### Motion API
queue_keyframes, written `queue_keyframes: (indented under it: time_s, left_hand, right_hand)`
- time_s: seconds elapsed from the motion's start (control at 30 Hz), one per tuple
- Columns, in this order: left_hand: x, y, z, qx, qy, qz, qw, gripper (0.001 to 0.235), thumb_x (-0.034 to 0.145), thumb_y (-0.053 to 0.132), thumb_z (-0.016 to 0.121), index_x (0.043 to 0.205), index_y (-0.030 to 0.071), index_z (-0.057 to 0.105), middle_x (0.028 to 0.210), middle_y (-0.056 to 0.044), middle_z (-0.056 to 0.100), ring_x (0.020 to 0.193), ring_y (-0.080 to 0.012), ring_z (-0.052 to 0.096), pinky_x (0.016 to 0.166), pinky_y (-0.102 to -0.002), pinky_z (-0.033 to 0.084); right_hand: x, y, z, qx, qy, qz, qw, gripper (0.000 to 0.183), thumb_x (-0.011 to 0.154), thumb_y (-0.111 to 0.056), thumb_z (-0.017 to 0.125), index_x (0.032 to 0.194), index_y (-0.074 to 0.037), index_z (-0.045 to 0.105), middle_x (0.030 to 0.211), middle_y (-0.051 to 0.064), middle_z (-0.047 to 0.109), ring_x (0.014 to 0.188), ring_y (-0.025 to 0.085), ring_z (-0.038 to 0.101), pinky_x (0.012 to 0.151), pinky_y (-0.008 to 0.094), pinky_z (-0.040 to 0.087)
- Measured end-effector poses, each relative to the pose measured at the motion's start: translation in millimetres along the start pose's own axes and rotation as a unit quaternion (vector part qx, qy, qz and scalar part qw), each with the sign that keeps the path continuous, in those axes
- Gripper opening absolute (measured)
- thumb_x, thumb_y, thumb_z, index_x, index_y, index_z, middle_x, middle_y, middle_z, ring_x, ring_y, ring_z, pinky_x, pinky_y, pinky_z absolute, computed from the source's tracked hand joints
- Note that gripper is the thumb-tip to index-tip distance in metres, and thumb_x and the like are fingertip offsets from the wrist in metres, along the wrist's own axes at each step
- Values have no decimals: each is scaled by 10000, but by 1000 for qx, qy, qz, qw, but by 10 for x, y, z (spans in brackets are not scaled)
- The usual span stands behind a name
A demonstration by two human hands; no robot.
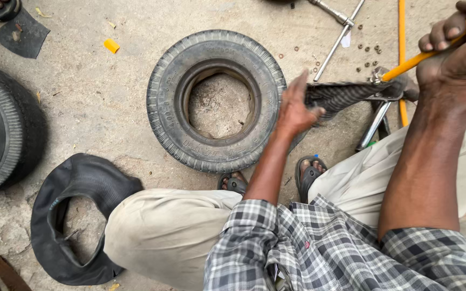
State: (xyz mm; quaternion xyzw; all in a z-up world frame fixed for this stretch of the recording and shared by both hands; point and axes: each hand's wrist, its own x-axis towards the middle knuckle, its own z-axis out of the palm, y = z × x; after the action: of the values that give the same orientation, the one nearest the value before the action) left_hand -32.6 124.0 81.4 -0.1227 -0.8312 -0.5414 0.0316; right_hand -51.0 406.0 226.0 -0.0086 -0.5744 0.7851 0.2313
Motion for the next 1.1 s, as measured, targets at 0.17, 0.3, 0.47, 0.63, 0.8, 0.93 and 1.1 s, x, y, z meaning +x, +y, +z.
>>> queue_keyframes:
  time_s: [0.17, 0.3, 0.47, 0.63, 0.8, 0.93, 1.1]
  left_hand:
    - [-217, -78, 604, 19, -134, -119, 984, 251, 930, 194, 683, 1148, 99, 761, 1231, -175, 736, 1109, -369, 700, 979, -473, 540]
    - [-494, 56, 869, 57, -360, -76, 928, 294, 858, 134, 619, 1119, 122, 754, 1168, -165, 756, 1046, -319, 737, 927, -436, 582]
    - [-495, 515, 656, 76, -465, -21, 882, 271, 875, 132, 636, 1108, 94, 767, 1163, -208, 745, 1066, -318, 721, 995, -450, 531]
    - [-28, 80, 175, 4, -140, -126, 982, 676, 713, 263, 860, 1313, 82, 606, 1311, -209, 605, 1212, -347, 565, 1005, -474, 466]
    - [-331, -11, 302, -30, -10, -62, 998, 356, 926, 281, 724, 1247, 129, 712, 1246, -140, 707, 1156, -338, 620, 1014, -488, 482]
    - [-309, 80, 310, -53, -60, -133, 988, 247, 1009, 238, 592, 1200, 158, 726, 1059, -76, 746, 955, -277, 687, 843, -450, 558]
    - [-109, 189, -209, -58, -74, -175, 980, 242, 1027, 276, 582, 1178, 161, 731, 898, -60, 728, 813, -215, 692, 765, -444, 539]
  right_hand:
    - [-173, -182, 313, -51, 1, -65, 997, 465, 1190, -417, 548, 947, -20, 546, 647, 21, 347, 525, 147, 344, 515, 325, 330]
    - [-194, -60, 435, -148, 11, -147, 978, 498, 1196, -386, 604, 896, 3, 522, 624, 53, 410, 486, 178, 401, 452, 347, 367]
    - [-36, 53, 406, -158, 15, -163, 974, 449, 1211, -348, 635, 950, 10, 566, 665, 64, 439, 518, 179, 432, 494, 346, 399]
    - [-119, -184, 190, 6, -33, 8, 999, 286, 1171, -274, 605, 1011, -43, 550, 779, 39, 465, 652, 146, 438, 657, 304, 409]
    - [-161, -210, 761, -11, -91, 81, 992, 177, 1081, -197, 622, 1159, -52, 558, 918, 36, 574, 808, 137, 553, 784, 297, 497]
    - [-373, -374, 1195, -84, -158, 128, 976, 289, 1009, -135, 635, 1278, -60, 564, 1029, 35, 662, 934, 129, 645, 885, 291, 568]
    - [-579, -262, 1744, -213, -286, 187, 915, 524, 955, 18, 723, 1424, 9, 488, 1124, 116, 724, 1058, 204, 743, 961, 336, 636]
